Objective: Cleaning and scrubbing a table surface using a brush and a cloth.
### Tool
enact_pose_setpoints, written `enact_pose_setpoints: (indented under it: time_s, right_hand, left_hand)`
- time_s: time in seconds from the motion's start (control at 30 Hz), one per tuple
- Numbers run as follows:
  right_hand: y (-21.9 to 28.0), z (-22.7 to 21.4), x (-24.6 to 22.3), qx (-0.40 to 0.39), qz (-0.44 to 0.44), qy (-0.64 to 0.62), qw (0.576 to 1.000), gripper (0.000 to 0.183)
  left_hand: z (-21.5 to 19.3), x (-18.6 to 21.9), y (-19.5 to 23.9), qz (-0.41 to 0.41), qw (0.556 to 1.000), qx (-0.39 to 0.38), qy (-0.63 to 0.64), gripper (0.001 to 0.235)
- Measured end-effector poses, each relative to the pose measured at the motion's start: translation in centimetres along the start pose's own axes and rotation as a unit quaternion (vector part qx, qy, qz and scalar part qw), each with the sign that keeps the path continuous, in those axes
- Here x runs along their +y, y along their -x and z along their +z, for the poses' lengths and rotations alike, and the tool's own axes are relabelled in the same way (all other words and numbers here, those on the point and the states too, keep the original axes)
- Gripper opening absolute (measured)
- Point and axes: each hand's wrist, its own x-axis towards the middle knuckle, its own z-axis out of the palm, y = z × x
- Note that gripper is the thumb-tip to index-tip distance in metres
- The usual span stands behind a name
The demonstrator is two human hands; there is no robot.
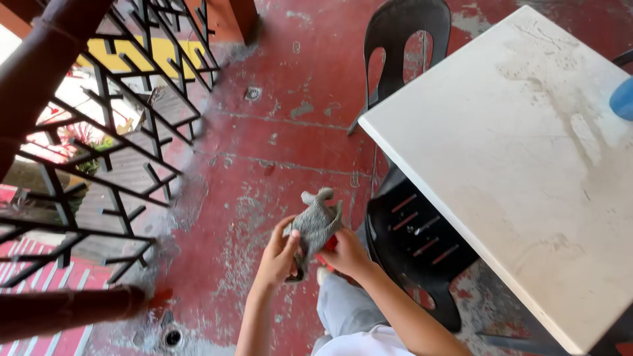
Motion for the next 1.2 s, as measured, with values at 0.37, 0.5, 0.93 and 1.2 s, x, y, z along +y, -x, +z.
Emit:
enact_pose_setpoints:
  time_s: [0.37,0.5,0.93,1.2]
  right_hand:
    - [-24.5,6.5,3.9,0.033,0.031,0.127,0.991,0.047]
    - [-34.4,6.9,4.7,0.005,0.120,0.118,0.986,0.048]
    - [-65.4,1.0,17.5,0.178,0.090,0.143,0.969,0.061]
    - [-78.4,-8.7,20.7,0.276,0.142,0.065,0.948,0.068]
  left_hand:
    - [-9.4,14.7,-20.4,0.199,0.919,0.063,-0.334,0.050]
    - [-12.5,20.8,-29.2,0.412,0.827,0.093,-0.371,0.042]
    - [-10.1,35.6,-66.8,0.284,0.932,-0.082,-0.210,0.023]
    - [-0.7,42.4,-92.3,0.071,0.887,-0.408,-0.206,0.060]
